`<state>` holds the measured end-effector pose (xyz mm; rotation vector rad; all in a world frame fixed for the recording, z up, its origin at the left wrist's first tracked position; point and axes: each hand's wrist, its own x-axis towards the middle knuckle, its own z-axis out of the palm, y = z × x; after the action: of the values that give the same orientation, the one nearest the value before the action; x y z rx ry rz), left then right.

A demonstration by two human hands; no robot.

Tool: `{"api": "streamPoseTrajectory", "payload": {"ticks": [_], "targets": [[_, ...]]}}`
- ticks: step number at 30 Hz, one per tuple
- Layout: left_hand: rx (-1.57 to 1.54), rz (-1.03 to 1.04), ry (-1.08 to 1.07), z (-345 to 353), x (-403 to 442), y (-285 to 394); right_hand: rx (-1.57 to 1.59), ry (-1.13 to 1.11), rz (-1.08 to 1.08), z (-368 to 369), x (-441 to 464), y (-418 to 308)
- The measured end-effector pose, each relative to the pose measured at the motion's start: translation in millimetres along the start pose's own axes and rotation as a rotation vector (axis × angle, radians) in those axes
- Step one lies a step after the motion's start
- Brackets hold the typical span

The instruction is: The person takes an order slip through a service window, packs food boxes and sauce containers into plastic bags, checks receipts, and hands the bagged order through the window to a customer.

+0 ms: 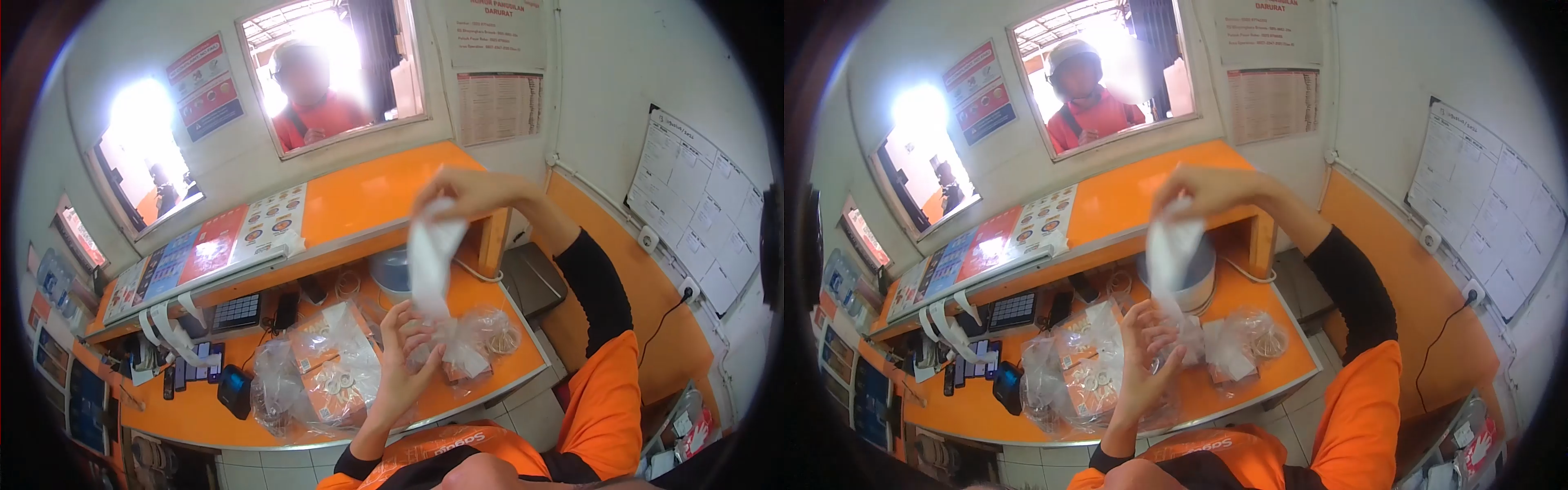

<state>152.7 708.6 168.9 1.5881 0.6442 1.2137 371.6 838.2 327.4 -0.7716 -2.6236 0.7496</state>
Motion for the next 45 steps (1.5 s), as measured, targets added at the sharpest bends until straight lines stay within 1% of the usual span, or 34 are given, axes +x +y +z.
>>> {"api": "streamPoseTrajectory", "payload": {"ticks": [1, 2, 4, 5, 7, 8, 10, 11, 13, 14, 16, 17, 18, 19, 20, 21, 22, 25, 27, 28, 29, 30, 31, 32, 34, 35, 37, 40, 43, 45], "targets": [[0.151, 0.105, 0.064, -2, -3, -3, 0.041, 0.361, 0.108, -2, 8, 13], [0.160, 0.118, 0.076, -4, -7, -3, 0.034, 0.358, 0.090, -3, 16, 28], [0.041, 0.054, 0.027, -10, -13, 1, 0.450, 0.753, 0.253, -5, 38, 64], [0.054, 0.071, 0.042, -13, -17, 1, 0.445, 0.745, 0.228, -4, 50, 83], [0.011, 0.037, -0.002, -21, -25, 1, 0.536, 0.914, 0.229, 0, 76, 118], [0.020, 0.048, 0.016, -25, -29, 4, 0.536, 0.900, 0.210, 2, 88, 131], [0.050, 0.009, -0.032, -34, -37, 11, 0.474, 0.840, 0.236, 6, 111, 149], [0.054, 0.013, -0.011, -39, -41, 14, 0.475, 0.823, 0.223, 9, 124, 158], [0.070, 0.007, -0.021, -50, -48, 17, 0.642, 0.851, 0.158, 17, 150, 171], [0.068, -0.001, -0.009, -58, -51, 16, 0.649, 0.836, 0.162, 21, 165, 180], [0.077, 0.026, 0.029, -72, -60, 12, 0.591, 0.972, 0.051, 30, 190, 210], [0.033, 0.012, 0.134, -73, -63, 19, 0.523, 0.984, 0.000, 34, 197, 230], [0.099, 0.049, 0.191, -82, -66, 16, 0.423, 0.998, 0.099, 38, 197, 227], [0.140, 0.106, 0.301, -88, -66, 12, 0.522, 1.044, 0.057, 45, 199, 224], [0.137, 0.044, 0.303, -93, -73, 11, 0.547, 0.980, 0.206, 50, 195, 213], [0.125, 0.061, 0.419, -100, -76, 10, 0.561, 0.914, 0.327, 48, 195, 201], [0.119, 0.086, 0.536, -108, -81, 11, 0.586, 0.902, 0.345, 52, 194, 198], [0.189, 0.050, 0.581, -133, -95, -5, 0.599, 0.935, 0.336, 65, 185, 213], [0.200, 0.005, 0.577, -133, -98, -5, 0.586, 0.958, 0.281, 74, 177, 228], [0.204, -0.018, 0.572, -133, -95, -5, 0.596, 0.957, 0.299, 74, 176, 232], [0.202, -0.039, 0.568, -131, -90, -2, 0.750, 0.976, 0.209, 71, 173, 235], [0.430, 0.016, 0.371, -129, -82, 1, 0.903, 0.994, 0.116, 69, 171, 237], [0.650, 0.074, 0.163, -127, -74, 2, 0.913, 0.993, 0.134, 69, 169, 236], [0.647, 0.058, 0.159, -124, -67, -3, 0.882, 0.972, 0.138, 69, 168, 234], [1.096, 0.092, -0.113, -122, -54, -19, 0.854, 0.951, 0.141, 67, 168, 234], [1.095, 0.084, -0.116, -126, -54, -35, 0.857, 0.944, 0.145, 68, 168, 234], [0.950, 0.039, -0.025, -137, -53, -65, 0.859, 0.943, 0.144, 69, 169, 235], [0.949, 0.007, 0.008, -141, -44, -64, 0.809, 0.956, 0.174, 69, 168, 226], [0.902, 0.003, 0.024, -142, -44, -66, 0.864, 0.993, 0.144, 73, 169, 222], [0.902, 0.009, 0.034, -141, -44, -66, 0.885, 0.969, 0.112, 74, 169, 221]]}}
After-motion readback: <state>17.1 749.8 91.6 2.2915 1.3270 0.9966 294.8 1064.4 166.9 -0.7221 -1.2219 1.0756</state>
